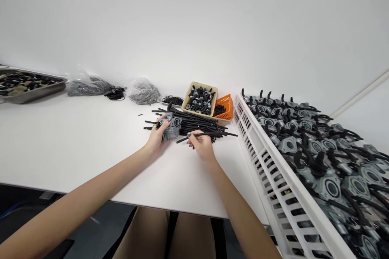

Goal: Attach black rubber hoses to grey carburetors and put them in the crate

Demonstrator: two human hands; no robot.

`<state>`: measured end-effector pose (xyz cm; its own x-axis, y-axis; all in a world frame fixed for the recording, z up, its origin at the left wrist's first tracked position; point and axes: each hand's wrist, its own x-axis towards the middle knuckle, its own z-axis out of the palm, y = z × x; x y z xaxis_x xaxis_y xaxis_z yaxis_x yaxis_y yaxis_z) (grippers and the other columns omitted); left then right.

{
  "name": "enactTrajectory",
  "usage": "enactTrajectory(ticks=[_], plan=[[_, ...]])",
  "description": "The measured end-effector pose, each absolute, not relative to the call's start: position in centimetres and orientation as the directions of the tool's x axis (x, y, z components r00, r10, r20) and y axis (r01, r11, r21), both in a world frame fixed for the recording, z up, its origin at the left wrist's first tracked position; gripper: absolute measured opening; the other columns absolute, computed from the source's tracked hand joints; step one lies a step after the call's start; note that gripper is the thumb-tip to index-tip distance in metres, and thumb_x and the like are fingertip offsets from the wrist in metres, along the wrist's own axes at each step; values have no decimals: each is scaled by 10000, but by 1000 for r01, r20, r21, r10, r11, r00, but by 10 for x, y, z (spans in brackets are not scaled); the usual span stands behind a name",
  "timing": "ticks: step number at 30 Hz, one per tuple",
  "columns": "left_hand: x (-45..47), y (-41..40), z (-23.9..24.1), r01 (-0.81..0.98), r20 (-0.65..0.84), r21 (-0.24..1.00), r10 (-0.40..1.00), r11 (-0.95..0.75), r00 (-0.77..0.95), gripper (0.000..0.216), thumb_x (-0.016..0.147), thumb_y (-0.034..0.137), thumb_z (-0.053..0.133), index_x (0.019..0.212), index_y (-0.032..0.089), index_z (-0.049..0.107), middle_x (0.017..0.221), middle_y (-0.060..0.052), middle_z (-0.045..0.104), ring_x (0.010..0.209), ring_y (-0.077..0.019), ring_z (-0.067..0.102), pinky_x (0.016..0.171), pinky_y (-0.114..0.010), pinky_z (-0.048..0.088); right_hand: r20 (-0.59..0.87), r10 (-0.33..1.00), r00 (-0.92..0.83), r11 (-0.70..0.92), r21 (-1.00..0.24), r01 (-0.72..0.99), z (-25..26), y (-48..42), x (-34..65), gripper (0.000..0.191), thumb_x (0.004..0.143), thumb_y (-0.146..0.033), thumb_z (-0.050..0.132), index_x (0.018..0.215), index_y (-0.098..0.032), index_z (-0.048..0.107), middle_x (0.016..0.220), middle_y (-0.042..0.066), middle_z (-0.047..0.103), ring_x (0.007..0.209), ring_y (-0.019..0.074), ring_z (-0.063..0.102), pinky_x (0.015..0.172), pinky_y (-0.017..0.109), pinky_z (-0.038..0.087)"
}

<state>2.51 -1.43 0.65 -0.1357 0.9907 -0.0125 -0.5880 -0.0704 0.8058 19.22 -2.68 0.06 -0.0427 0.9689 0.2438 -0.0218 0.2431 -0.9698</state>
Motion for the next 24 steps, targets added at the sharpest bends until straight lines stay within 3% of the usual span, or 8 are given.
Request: enactTrajectory(ticks=[4,12,19,24], plan=[[27,-17,9,-590,-6,805,994,-62,-113,610,632,365,823,1169,255,555,922,-14,696,725,-167,657,598,-273,537,220,966,-138,218,-976,-24,-3,-30,182,325,666,-473,761,717,-177,637,548,-9,642,475,114,567,454,238,437],[25,-14,8,-582,-14,811,992,-61,-123,594,634,385,817,1155,272,555,965,-18,693,751,-178,658,601,-284,537,242,967,80,252,-956,-153,2,-26,197,341,694,-485,751,729,-196,573,551,-6,665,469,132,604,459,241,447],[28,-18,6,-574,37,814,995,-85,-94,604,640,381,822,1166,245,559,957,-32,692,793,-181,650,632,-276,532,160,982,-104,148,-982,-117,-2,-32,188,363,659,-480,792,768,-185,611,634,30,724,573,158,670,566,276,505],[28,-16,4,-577,21,813,995,-75,-99,583,649,393,811,1156,246,565,950,-26,682,767,-171,643,605,-269,530,82,980,-181,32,-965,-262,-6,-32,185,379,599,-451,850,755,-190,624,649,11,728,597,134,662,625,270,507]])
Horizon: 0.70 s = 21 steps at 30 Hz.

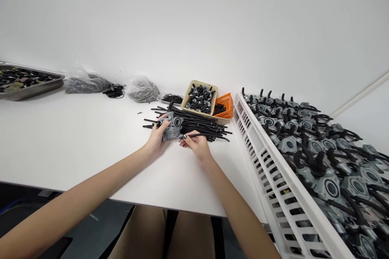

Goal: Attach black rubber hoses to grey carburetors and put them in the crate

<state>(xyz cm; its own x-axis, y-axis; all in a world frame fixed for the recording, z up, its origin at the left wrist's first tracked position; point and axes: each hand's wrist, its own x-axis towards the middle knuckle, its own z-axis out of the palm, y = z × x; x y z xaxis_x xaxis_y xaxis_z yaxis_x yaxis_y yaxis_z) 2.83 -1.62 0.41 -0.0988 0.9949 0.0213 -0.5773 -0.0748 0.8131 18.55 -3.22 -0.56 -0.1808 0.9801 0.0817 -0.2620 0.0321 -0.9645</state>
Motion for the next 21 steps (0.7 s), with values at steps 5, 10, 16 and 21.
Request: enactTrajectory(ticks=[5,10,16,21], plan=[[29,-19,8,-591,4,805,996,-54,-87,549,651,407,800,1121,239,569,901,-21,670,713,-165,635,561,-264,532,44,965,-258,-47,-941,-337,-6,-33,186,351,597,-416,869,739,-190,639,670,6,727,619,123,660,671,274,515],[30,-21,7,-567,-4,824,1000,-10,-24,507,662,444,787,1078,249,571,855,-10,644,670,-160,615,518,-266,526,80,951,-300,-17,-952,-306,-6,-33,188,359,597,-441,868,729,-198,638,653,4,717,616,137,661,630,280,509],[32,-20,3,-570,43,816,994,-95,-103,503,640,417,814,1031,242,551,848,6,631,671,-130,592,545,-232,510,220,947,-235,178,-966,-189,-10,-31,183,374,632,-490,832,731,-206,610,632,9,700,579,157,653,588,310,518],[35,-26,4,-541,64,829,985,-141,-158,540,632,416,818,1053,246,526,859,12,623,671,-129,592,539,-230,504,297,936,-187,276,-952,-131,-16,-31,178,384,662,-515,797,724,-212,571,623,8,668,584,170,645,587,337,536]])
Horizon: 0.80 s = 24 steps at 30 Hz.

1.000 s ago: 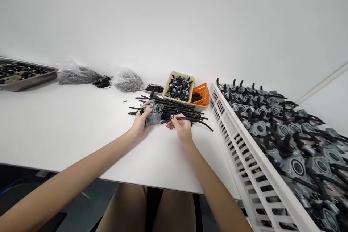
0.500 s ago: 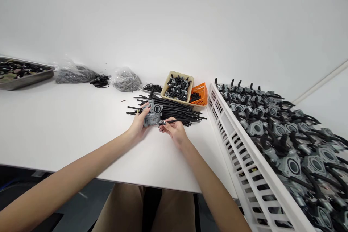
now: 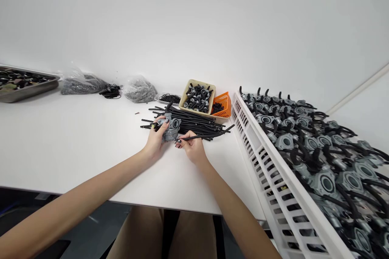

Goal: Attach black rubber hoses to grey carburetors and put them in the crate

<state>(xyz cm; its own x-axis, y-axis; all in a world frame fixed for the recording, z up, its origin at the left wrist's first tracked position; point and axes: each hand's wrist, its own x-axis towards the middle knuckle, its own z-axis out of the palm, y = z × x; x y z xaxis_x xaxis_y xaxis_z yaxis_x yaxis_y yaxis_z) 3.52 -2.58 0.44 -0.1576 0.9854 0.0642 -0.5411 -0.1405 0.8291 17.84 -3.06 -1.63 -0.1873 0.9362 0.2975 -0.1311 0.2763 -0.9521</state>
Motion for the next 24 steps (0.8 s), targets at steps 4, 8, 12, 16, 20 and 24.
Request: enactTrajectory(ticks=[4,8,12,16,20,24], plan=[[36,-29,5,-554,36,823,984,-130,-177,566,611,427,828,1048,250,516,872,15,618,676,-127,586,544,-232,503,352,925,-142,349,-936,-46,-19,-33,176,333,726,-482,746,715,-212,552,653,7,657,613,167,644,606,335,546],[36,-30,6,-545,72,823,982,-159,-177,565,619,411,831,1056,264,505,883,25,615,688,-123,585,562,-228,498,379,917,-128,386,-922,36,-18,-36,174,250,782,-421,690,726,-217,557,694,12,645,643,173,649,614,321,533],[35,-32,6,-517,77,837,974,-178,-212,549,628,392,830,1058,266,512,920,22,622,736,-122,598,602,-216,493,416,900,-133,432,-891,137,-18,-36,173,184,816,-366,644,717,-234,562,715,14,641,659,182,636,628,319,514],[34,-31,7,-522,39,843,982,-131,-185,553,629,389,834,1067,266,519,930,12,636,726,-130,604,577,-217,494,430,888,-166,455,-875,164,-19,-36,175,155,818,-341,636,724,-238,569,751,12,648,688,181,624,659,322,505],[35,-27,10,-579,27,813,997,-60,-66,478,668,456,796,1004,235,536,845,6,627,651,-134,593,528,-233,499,335,917,-217,325,-942,-80,-12,-34,177,221,779,-406,685,778,-227,556,679,4,641,618,167,615,605,308,492],[37,-23,13,-592,69,802,997,-83,-46,488,675,478,776,1013,231,525,856,-1,636,653,-150,616,525,-253,517,353,934,-53,328,-907,-264,-6,-31,174,420,652,-373,802,875,-245,470,741,-34,582,643,126,567,601,255,460]])
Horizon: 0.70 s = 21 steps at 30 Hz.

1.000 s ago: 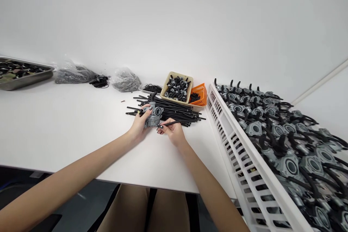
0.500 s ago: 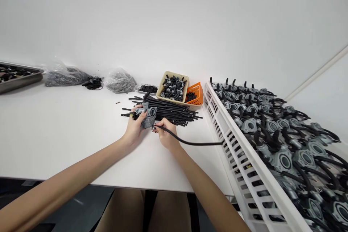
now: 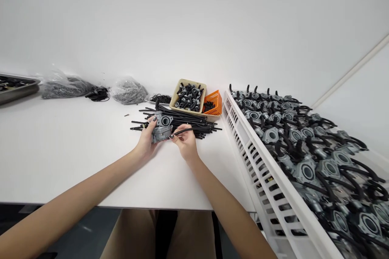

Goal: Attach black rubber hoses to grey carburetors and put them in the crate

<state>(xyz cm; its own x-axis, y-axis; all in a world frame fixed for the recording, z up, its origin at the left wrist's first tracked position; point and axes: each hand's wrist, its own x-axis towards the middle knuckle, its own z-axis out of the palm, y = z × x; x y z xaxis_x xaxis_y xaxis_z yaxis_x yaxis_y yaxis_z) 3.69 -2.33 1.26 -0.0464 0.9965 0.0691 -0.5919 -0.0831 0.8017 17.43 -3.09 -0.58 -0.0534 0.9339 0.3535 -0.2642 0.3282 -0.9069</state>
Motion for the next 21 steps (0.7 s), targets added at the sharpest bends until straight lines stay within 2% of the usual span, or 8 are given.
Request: enactTrajectory(ticks=[2,6,10,14,17,21], plan=[[38,-23,12,-594,79,799,996,-92,-48,496,677,477,771,1026,231,519,869,-5,642,665,-158,630,533,-259,525,371,927,59,372,-888,-270,-6,-31,172,540,596,-344,832,909,-263,400,846,-34,547,703,120,555,619,240,456],[38,-24,11,-603,91,793,996,-85,-20,503,682,476,766,1039,236,505,864,-1,635,669,-161,635,510,-241,514,398,901,172,423,-894,-149,-10,-33,168,636,609,-364,810,1018,-283,330,1074,23,485,811,136,550,669,257,467],[38,-23,11,-592,121,798,992,-111,-24,511,680,483,765,1039,243,493,857,-3,628,681,-171,634,492,-232,499,415,872,261,442,-895,-54,-13,-37,166,613,639,-370,792,1002,-286,305,1101,27,455,797,133,547,682,273,451],[36,-20,9,-583,148,799,988,-147,-46,495,681,464,774,1036,247,506,870,-2,628,679,-152,612,528,-230,505,508,796,330,484,-861,157,-10,-43,167,540,660,-391,787,1006,-274,389,1199,63,432,878,161,528,730,298,458],[35,-19,7,-592,164,791,986,-155,-40,486,681,445,781,1036,241,520,918,-14,640,738,-159,622,599,-249,528,596,752,282,532,-801,273,-7,-45,169,496,708,-416,765,1102,-254,511,1248,104,457,1018,223,540,811,344,477],[34,-21,8,-606,156,782,987,-143,-31,477,673,435,785,1031,235,541,927,-12,652,772,-156,625,653,-247,521,607,780,151,572,-790,221,-6,-44,172,436,775,-398,730,1171,-256,615,1305,105,556,1235,272,504,982,408,445]])
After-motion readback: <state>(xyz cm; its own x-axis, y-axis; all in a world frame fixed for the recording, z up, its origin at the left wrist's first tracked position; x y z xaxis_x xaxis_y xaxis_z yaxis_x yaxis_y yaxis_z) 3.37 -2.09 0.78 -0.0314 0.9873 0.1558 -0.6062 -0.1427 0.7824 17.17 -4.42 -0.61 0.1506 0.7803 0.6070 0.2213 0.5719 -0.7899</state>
